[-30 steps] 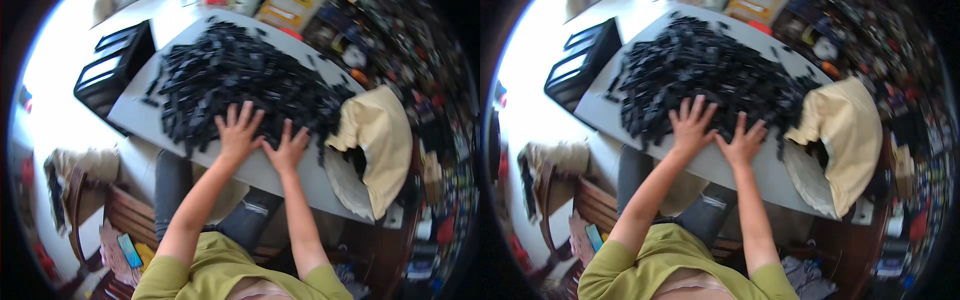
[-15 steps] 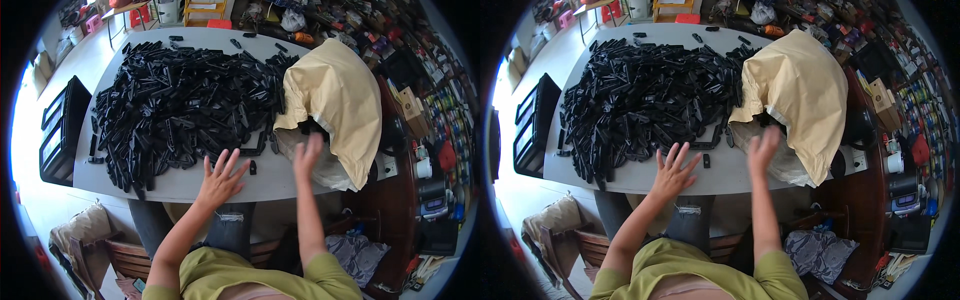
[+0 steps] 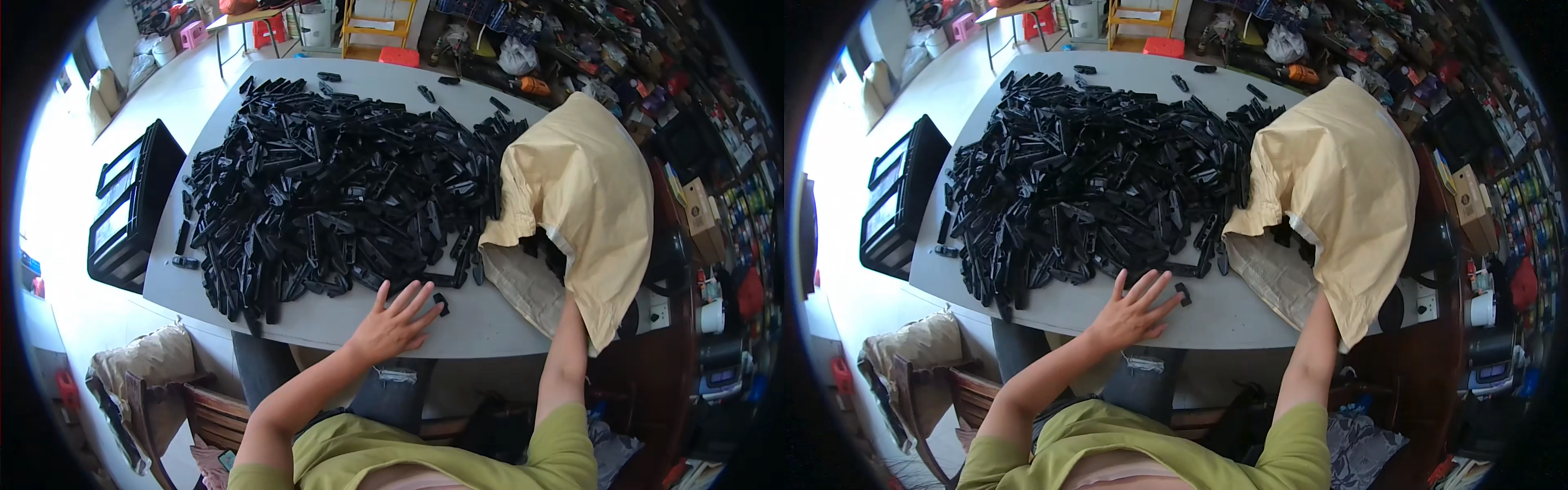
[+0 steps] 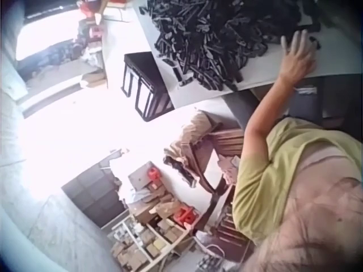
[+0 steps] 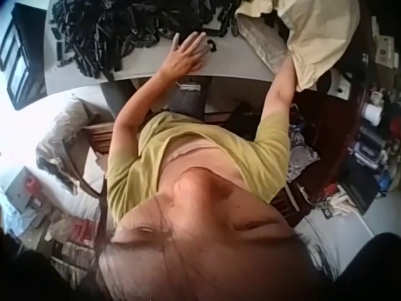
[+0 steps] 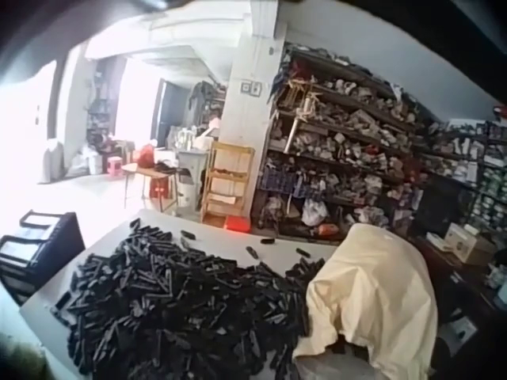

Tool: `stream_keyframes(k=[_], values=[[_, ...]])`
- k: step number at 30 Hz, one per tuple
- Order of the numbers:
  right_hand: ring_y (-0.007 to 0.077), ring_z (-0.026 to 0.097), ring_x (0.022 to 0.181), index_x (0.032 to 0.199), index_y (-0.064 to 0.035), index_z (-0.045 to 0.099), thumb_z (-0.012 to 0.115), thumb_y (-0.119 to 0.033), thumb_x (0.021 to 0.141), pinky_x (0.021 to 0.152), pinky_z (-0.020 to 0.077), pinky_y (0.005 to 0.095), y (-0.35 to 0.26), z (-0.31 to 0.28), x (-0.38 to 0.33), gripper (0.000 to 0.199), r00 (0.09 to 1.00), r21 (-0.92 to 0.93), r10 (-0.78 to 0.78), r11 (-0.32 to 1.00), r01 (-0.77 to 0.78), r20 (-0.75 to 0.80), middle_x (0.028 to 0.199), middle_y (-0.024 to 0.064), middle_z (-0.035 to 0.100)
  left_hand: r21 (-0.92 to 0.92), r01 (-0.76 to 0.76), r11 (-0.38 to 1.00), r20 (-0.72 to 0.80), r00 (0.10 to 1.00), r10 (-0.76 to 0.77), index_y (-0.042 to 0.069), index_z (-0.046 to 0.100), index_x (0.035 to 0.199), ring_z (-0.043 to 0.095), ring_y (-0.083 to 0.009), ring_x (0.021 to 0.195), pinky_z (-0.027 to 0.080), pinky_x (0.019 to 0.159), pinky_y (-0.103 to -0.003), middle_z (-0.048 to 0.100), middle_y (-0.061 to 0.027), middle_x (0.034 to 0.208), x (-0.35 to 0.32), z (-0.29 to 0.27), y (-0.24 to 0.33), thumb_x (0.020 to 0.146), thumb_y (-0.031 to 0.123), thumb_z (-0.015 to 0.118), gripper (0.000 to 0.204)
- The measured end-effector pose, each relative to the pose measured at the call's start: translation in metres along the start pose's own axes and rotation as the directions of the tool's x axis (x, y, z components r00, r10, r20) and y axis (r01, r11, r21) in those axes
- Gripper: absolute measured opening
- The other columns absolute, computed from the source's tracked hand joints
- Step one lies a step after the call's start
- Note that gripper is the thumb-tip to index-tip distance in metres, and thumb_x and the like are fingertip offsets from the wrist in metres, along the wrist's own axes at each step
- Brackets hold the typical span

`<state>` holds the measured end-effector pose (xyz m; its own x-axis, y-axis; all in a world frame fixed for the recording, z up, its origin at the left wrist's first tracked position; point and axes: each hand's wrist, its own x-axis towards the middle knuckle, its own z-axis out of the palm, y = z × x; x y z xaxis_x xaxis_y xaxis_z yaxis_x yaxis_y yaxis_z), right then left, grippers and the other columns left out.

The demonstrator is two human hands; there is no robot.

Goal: Assembling small black plastic components by snapping them together and placing them into a collection bucket.

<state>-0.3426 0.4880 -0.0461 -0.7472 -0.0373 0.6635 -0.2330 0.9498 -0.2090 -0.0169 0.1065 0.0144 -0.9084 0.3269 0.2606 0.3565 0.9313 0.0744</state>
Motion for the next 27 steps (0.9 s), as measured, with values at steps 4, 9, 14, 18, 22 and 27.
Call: stream_keyframes(k=[4, 9, 14, 18, 22, 27], values=[[0.0323, 0.025, 0.143, 0.15, -0.0053, 0.027, 0.06, -0.056, 0.087, 0.118, 0.0178, 0.0393, -0.016, -0.02, -0.03, 0.087, 0.992, 0.131, 0.11, 0.984, -0.118, 0.067, 0.155, 0.0168, 0.029, -0.032, -0.154, 0.988, 0.014, 0.988, 0.154, 0.028, 0.04, 0.145, 0.027, -0.0258, 0.143, 0.023, 0.11, -0.058, 0.026, -0.007, 0.156, 0.005, 0.003, -0.005, 0.091, 0.042, 0.057, 0.059], [0.0315, 0.048, 0.126, 0.133, -0.008, 0.055, 0.068, -0.043, 0.085, 0.102, 0.0397, 0.0401, -0.121, -0.067, -0.045, 0.06, 0.829, 0.362, 0.25, 0.81, -0.462, 0.499, 0.141, 0.0175, 0.048, -0.156, -0.365, 0.918, 0.052, 0.925, 0.376, 0.029, 0.039, 0.145, 0.029, -0.0241, 0.142, 0.025, 0.112, -0.054, 0.03, -0.0041, 0.154, 0.013, 0.015, -0.016, 0.092, 0.032, 0.055, 0.055], [0.0398, 0.058, 0.103, 0.115, -0.0242, 0.067, 0.073, -0.037, 0.075, 0.086, 0.0479, 0.0491, -0.189, -0.077, -0.09, 0.042, 0.982, 0.215, 0.152, 0.961, -0.173, 0.11, 0.121, 0.0163, 0.058, -0.207, -0.388, 0.898, 0.063, 0.911, 0.408, 0.031, 0.039, 0.145, 0.03, -0.0245, 0.141, 0.027, 0.112, -0.053, 0.033, -0.0053, 0.153, 0.019, 0.02, -0.015, 0.092, 0.03, 0.054, 0.055], [0.0375, 0.055, 0.103, 0.113, -0.0196, 0.067, 0.072, -0.03, 0.075, 0.088, 0.045, 0.0473, -0.24, -0.086, -0.121, 0.039, 0.994, 0.236, 0.106, 0.966, -0.106, 0.011, 0.116, 0.0148, 0.059, -0.186, -0.348, 0.919, -0.01, 0.936, 0.352, 0.025, 0.047, 0.139, 0.037, -0.0249, 0.136, 0.03, 0.11, -0.052, 0.041, -0.0062, 0.146, 0.012, 0.015, -0.012, 0.09, 0.03, 0.057, 0.051], [0.0386, 0.052, 0.108, 0.116, -0.0177, 0.065, 0.07, -0.028, 0.078, 0.093, 0.0415, 0.0489, -0.3, -0.097, -0.149, 0.04, 0.993, 0.306, 0.107, 0.945, -0.115, 0.041, 0.119, 0.0171, 0.055, -0.186, -0.226, 0.956, -0.116, 0.971, 0.207, 0.015, 0.057, 0.127, 0.043, -0.0253, 0.131, 0.033, 0.108, -0.05, 0.05, -0.0074, 0.135, -0.009, 0.007, -0.013, 0.086, 0.027, 0.061, 0.043], [0.0412, 0.044, 0.119, 0.129, -0.0203, 0.059, 0.065, -0.032, 0.086, 0.1, 0.0368, 0.0519, -0.33, -0.096, -0.158, 0.045, 0.992, 0.333, 0.13, 0.935, -0.121, -0.003, 0.13, 0.0184, 0.051, -0.201, -0.153, 0.968, -0.093, 0.986, 0.136, 0.014, 0.061, 0.121, 0.043, -0.0256, 0.131, 0.033, 0.109, -0.049, 0.051, -0.0081, 0.135, -0.04, -0.012, -0.025, 0.079, 0.018, 0.065, 0.043]])
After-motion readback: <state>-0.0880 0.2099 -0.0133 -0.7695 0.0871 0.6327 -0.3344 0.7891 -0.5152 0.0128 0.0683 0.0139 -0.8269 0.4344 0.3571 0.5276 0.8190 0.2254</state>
